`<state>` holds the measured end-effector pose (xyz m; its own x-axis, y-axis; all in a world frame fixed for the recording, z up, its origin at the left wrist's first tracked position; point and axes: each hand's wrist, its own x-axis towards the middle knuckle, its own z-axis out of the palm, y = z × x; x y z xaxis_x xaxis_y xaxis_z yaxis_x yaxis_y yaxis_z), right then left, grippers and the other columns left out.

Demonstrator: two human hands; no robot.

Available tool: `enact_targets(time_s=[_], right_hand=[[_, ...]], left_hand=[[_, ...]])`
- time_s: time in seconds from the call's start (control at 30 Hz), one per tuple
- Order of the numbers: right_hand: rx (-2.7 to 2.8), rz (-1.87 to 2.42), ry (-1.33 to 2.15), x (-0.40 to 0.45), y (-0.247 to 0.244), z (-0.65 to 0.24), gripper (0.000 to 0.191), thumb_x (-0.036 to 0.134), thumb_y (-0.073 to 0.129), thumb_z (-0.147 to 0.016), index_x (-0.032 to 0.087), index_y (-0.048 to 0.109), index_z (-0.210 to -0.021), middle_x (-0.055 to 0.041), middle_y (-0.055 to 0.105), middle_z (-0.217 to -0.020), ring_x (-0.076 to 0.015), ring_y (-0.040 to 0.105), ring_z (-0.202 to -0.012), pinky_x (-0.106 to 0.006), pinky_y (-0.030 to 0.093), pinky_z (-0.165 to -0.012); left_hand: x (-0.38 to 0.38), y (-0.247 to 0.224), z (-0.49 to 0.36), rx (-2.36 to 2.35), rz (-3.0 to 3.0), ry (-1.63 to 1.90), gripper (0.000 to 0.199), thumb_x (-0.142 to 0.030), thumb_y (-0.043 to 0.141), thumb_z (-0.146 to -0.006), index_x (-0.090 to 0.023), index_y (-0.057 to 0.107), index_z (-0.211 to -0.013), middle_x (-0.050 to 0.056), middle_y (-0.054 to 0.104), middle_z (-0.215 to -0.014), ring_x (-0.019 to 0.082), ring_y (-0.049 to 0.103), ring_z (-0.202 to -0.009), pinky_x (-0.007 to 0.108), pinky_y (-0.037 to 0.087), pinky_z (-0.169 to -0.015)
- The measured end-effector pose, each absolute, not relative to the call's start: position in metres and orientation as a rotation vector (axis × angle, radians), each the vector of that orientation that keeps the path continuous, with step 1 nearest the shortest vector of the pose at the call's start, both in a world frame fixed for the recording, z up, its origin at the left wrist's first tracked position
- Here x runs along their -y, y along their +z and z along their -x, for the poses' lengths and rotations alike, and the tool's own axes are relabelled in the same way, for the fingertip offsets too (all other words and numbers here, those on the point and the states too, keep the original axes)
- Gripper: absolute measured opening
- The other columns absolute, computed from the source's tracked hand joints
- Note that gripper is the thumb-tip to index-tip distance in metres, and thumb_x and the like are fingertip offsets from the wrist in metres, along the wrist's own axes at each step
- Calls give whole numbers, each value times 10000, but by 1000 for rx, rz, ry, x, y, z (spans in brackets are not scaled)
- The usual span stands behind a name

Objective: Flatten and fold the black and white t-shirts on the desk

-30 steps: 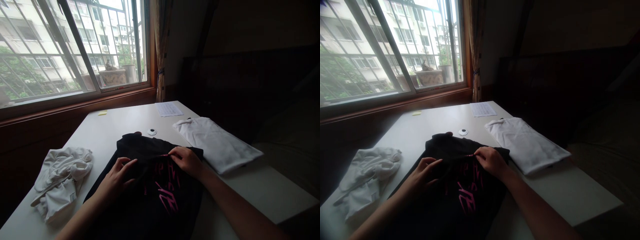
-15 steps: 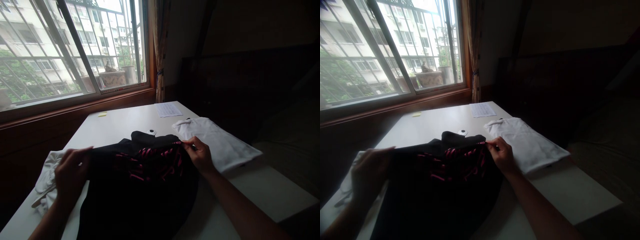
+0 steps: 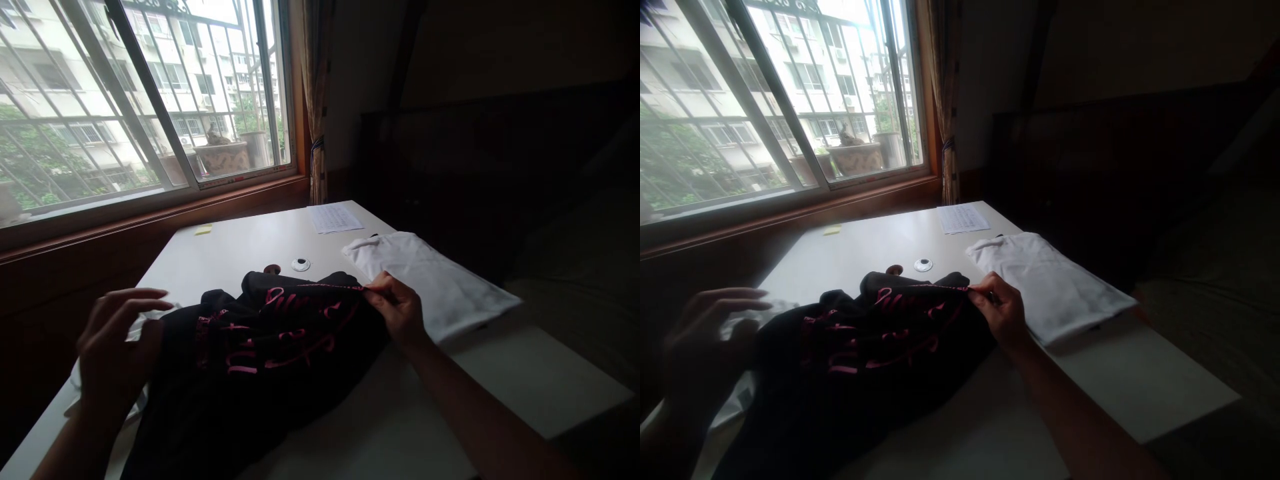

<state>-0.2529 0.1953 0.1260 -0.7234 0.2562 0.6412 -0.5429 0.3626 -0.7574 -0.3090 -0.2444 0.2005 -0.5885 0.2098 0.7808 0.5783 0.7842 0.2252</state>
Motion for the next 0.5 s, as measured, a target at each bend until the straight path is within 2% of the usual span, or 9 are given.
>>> enact_targets(time_s=[0.1,0.2,0.33,0.4,0.5], right_hand=[[1864,-261,1474,-194,126,251,90,254,688,-918,236,667,-832,15,571,-734,-161,536,-682,-312,425,-650],[1819,-260,1450,-193,126,249,73,240,683,-920,239,675,-847,11,589,-747,-165,542,-700,-312,426,-656],[1806,-200,1389,-197,126,249,51,238,692,-919,241,691,-868,15,598,-754,-156,548,-703,-297,430,-652],[1854,-174,1369,-199,127,250,40,252,691,-924,241,711,-891,11,622,-760,-156,569,-709,-290,447,-650],[2003,-188,1368,-201,127,253,80,282,679,-935,240,745,-955,5,665,-770,-155,605,-697,-282,479,-645]], left_hand=[[197,198,309,2413,962,-630,197,-349,545,-988,-258,707,-1053,36,710,-1093,216,671,-1007,347,549,-859],[156,183,315,2618,1073,-466,273,-411,578,-990,-274,705,-1188,40,738,-1095,214,707,-944,302,541,-757],[128,173,324,2768,1072,-263,229,-300,545,-1000,-279,739,-1120,23,762,-1043,183,734,-795,263,482,-644],[129,181,330,2726,999,-322,241,-256,524,-990,-260,743,-1092,26,770,-1031,187,737,-796,263,480,-649],[152,204,344,2529,834,-607,252,-294,521,-985,-235,743,-1089,22,777,-994,184,728,-800,275,511,-703]])
